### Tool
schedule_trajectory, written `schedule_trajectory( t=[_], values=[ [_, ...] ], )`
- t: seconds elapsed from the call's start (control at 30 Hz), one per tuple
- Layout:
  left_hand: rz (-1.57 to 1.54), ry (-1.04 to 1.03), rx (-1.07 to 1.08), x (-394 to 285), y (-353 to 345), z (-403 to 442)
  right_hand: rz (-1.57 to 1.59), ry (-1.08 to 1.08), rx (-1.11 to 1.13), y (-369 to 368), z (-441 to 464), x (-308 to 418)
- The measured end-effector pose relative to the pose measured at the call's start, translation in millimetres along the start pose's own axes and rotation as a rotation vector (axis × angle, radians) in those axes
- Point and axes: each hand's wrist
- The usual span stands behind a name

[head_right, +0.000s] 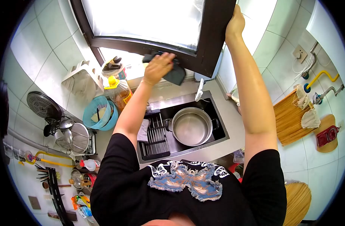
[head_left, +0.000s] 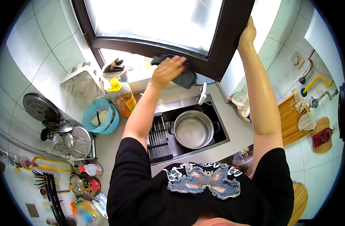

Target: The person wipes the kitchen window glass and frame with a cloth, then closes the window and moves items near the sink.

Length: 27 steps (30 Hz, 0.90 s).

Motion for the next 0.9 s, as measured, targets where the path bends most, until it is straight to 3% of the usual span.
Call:
schedule_trajectory(
  t=[0.13,0.23,0.3,0.33,0.37,0.43,0.47,0.5,0.53,0.6,0.67,0.8,0.9],
  values=[
    [-0.087,0.501,-0.087,39,27,-23,-0.055,-0.019,-0.016,-4,-4,6],
    [-0.283,1.26,-0.538,61,13,-54,-0.035,-0.016,-0.021,-8,-10,14],
    [-1.1,1.877,-1.134,68,34,-36,-0.028,-0.039,-0.024,-9,-12,17],
    [-1.018,2.063,-1.127,46,65,-6,-0.019,-0.036,-0.04,-10,-12,18],
    [-1.188,1.923,-1.226,37,71,-1,-0.009,-0.034,-0.055,-10,-13,18],
    [-0.967,1.885,-1.205,3,81,43,0.019,-0.034,-0.04,-10,-15,18],
    [-0.867,1.683,-1.153,2,59,38,0.025,-0.024,-0.052,-11,-15,18],
    [-0.737,1.782,-0.914,-30,67,66,0.032,-0.013,-0.061,-11,-15,18],
    [-0.607,1.569,-0.852,-36,29,58,0.031,-0.007,-0.058,-9,-13,14],
    [-0.609,1.036,-0.435,-90,29,88,0.056,-0.028,-0.049,-8,-11,14],
    [-0.287,0.321,0.097,-94,33,95,0.131,0.017,-0.054,-2,-1,0],
    [-0.348,0.37,0.065,-104,8,65,0.132,0.004,-0.057,-4,-4,3],
    [-0.387,0.229,0.022,-74,11,59,0.086,0.006,-0.05,-2,-4,3]
  ],
)
Point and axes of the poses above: each hand's wrist, its own z-axis towards the middle knuckle, its own y-axis out of the back of the hand, x = y × z, and after that the axes turned 12 degrees about y, right-handed
